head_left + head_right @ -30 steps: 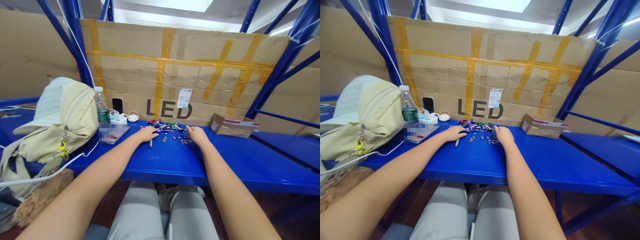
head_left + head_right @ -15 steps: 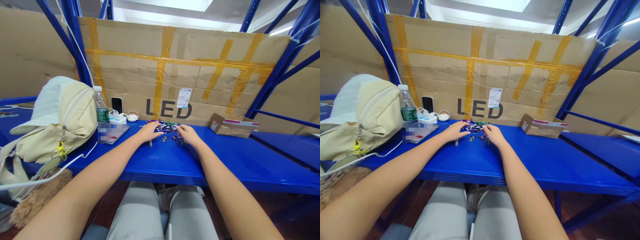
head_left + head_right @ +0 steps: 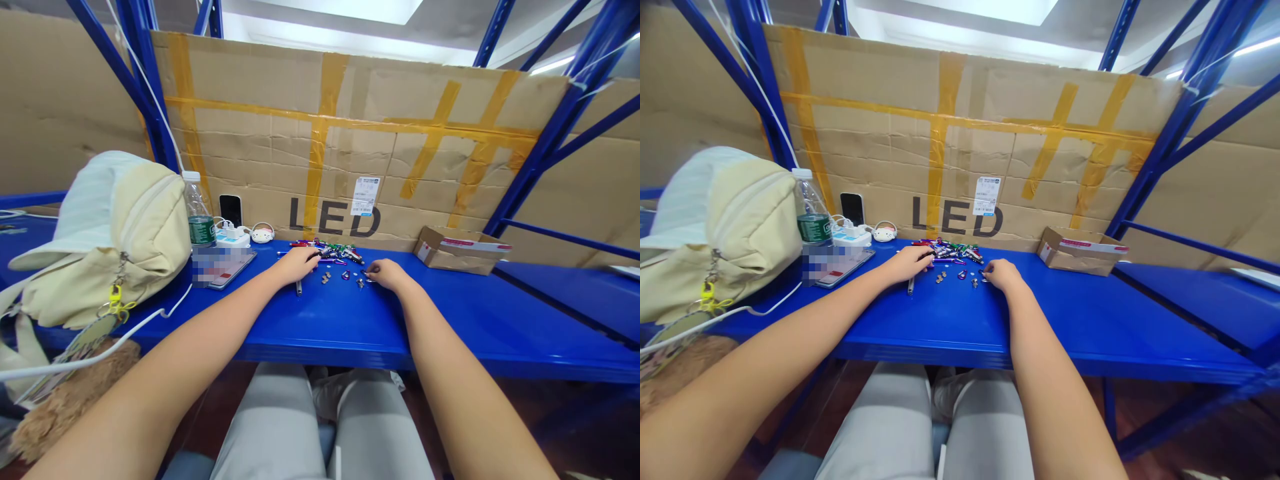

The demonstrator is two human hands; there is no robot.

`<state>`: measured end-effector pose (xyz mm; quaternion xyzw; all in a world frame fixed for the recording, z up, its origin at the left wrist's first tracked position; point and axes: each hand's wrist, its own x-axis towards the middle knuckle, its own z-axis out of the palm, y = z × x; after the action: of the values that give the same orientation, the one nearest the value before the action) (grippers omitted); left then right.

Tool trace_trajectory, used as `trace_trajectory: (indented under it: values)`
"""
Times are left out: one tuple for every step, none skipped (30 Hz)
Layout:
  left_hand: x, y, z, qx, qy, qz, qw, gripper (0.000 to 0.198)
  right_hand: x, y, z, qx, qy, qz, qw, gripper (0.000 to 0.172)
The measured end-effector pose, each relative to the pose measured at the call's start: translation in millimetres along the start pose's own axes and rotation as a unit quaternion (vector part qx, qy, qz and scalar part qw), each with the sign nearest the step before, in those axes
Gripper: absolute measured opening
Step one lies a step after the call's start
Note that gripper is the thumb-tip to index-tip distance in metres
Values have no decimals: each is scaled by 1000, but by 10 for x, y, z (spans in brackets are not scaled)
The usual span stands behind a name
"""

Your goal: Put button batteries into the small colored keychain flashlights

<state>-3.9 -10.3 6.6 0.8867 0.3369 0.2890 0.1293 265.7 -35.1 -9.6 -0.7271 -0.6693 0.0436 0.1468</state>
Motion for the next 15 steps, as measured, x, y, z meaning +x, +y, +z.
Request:
trace_trajectory:
  values:
    - [0, 8, 0, -1, 0, -1, 1000, 26, 10, 0, 10, -3, -1, -1, 1000, 31]
    - [1, 21, 2, -2, 0, -2, 1000, 25, 16, -13, 16, -4, 1, -4, 1000, 31]
    - [3, 36, 5, -1, 3, -4, 1000, 24, 17, -38, 18, -3, 6, -11, 1000, 30]
    - [4, 51, 8, 0, 7, -7, 1000, 23, 11, -73, 15, 1, 12, -22, 1000, 30]
    - [6, 65, 12, 0, 13, -11, 1000, 22, -3, -117, 10, 7, 21, -37, 999, 31]
    - [7, 76, 16, 0, 19, -16, 1000, 22, -23, -169, 3, 16, 32, -56, 998, 32]
    - [8, 84, 21, -1, 25, -22, 999, 22, -50, -229, -5, 26, 44, -78, 996, 32]
    - [10, 90, 26, -3, 30, -28, 999, 22, -82, -297, -12, 39, 57, -101, 993, 32]
    - [12, 93, 34, -6, 33, -33, 999, 23, -119, -371, -16, 51, 70, -126, 988, 31]
    - [15, 94, 43, -11, 36, -37, 999, 25, -157, -447, -17, 64, 82, -150, 983, 28]
    - [20, 93, 54, -16, 37, -39, 998, 28, -195, -523, -14, 76, 93, -175, 977, 21]
    - [25, 91, 66, -23, 37, -40, 998, 32, -229, -594, -9, 86, 102, -199, 971, 16]
    - [30, 87, 79, -30, 36, -39, 998, 36, -258, -657, -1, 94, 109, -221, 965, 13]
    - [36, 82, 91, -37, 34, -36, 998, 38, -281, -709, 10, 100, 115, -238, 959, 12]
    - [41, 76, 101, -44, 31, -32, 998, 38, -296, -747, 21, 104, 119, -252, 955, 11]
